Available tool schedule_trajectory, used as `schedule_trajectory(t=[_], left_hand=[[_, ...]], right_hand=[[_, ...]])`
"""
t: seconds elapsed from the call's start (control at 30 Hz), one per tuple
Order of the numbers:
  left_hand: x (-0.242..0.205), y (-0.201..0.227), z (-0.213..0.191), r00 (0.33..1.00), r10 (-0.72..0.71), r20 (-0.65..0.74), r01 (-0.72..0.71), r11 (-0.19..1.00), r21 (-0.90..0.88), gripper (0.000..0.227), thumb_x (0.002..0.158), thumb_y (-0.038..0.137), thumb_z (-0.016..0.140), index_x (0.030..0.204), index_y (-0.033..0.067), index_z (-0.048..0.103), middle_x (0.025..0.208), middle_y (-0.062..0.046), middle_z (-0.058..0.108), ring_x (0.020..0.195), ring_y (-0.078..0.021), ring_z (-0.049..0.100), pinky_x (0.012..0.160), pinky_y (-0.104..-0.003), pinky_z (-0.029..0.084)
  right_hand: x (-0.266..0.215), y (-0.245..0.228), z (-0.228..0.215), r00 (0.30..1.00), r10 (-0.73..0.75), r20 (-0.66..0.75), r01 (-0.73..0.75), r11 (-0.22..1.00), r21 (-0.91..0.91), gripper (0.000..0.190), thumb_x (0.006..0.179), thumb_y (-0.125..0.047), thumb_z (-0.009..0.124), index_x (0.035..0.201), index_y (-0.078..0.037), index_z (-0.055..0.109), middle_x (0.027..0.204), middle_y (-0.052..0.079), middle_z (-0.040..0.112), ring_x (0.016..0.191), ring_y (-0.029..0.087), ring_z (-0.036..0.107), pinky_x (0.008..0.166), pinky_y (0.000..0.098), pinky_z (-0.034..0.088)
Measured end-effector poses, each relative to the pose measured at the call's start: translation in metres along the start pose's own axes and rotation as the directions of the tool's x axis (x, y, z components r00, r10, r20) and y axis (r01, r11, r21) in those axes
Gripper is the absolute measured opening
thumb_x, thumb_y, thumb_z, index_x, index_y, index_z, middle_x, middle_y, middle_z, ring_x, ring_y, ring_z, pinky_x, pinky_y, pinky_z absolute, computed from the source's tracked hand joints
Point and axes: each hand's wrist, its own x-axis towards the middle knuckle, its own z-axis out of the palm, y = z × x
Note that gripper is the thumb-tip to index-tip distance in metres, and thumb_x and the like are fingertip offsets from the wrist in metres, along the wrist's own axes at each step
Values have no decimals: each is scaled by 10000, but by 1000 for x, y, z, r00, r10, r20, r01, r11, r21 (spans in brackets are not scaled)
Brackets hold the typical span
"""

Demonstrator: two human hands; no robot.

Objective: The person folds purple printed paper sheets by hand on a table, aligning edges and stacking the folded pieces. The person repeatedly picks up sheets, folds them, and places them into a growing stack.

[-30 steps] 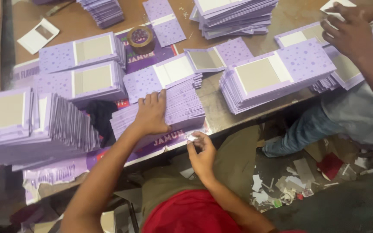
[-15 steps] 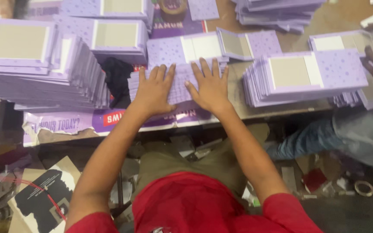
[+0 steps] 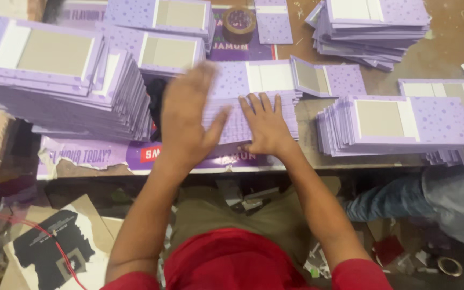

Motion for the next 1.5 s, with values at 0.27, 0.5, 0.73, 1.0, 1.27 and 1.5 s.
schedule_trajectory(t=[0.27,0.5,0.73,1.0,1.27,1.5], left_hand=[[-10,-27,71,970,-159,187,101,953,284,796,1018,582,464,1565,11,379,1622,-264,319,1516,-454,215,1156,-735,69],[-27,-39,92,980,-111,166,69,969,238,568,1052,366,518,1460,-28,527,1471,-264,522,1436,-421,432,1187,-640,252],[-118,-9,98,718,-111,-687,80,994,-77,204,983,56,612,1112,-83,538,1026,-225,573,933,-360,555,869,-484,443],[-193,-6,167,299,-632,715,375,-611,-697,325,967,208,605,1167,-47,592,1065,-156,716,995,-243,738,906,-349,616],[-174,25,131,125,-574,809,827,-390,-405,628,924,390,704,1196,-169,613,1010,-195,696,851,-353,719,725,-442,590],[-139,-32,125,816,-542,201,257,29,-966,1135,699,315,971,1511,-31,258,1432,-166,518,1361,-288,514,1152,-433,415]], right_hand=[[-5,1,1,997,-29,-67,32,999,44,1288,521,-471,923,1553,-43,282,1545,237,336,1448,479,256,1154,730,113],[22,-12,9,995,-100,-11,99,994,-53,1246,494,-509,912,1402,126,342,1415,293,409,1366,468,347,1126,747,152],[49,-32,4,970,-243,23,244,969,-42,1267,440,-436,898,1442,112,350,1212,252,498,1119,400,475,960,521,368],[53,-43,-5,969,-188,163,201,977,-71,1206,463,-409,901,1401,116,354,1179,242,474,1128,371,456,924,511,367],[19,-28,-31,967,-253,3,250,956,155,1221,459,-370,909,1416,110,323,1240,267,450,1174,406,440,961,524,349],[-4,10,-55,968,-205,-148,250,694,675,1300,670,-447,920,1555,103,142,1486,303,380,1453,441,407,1231,533,337]])
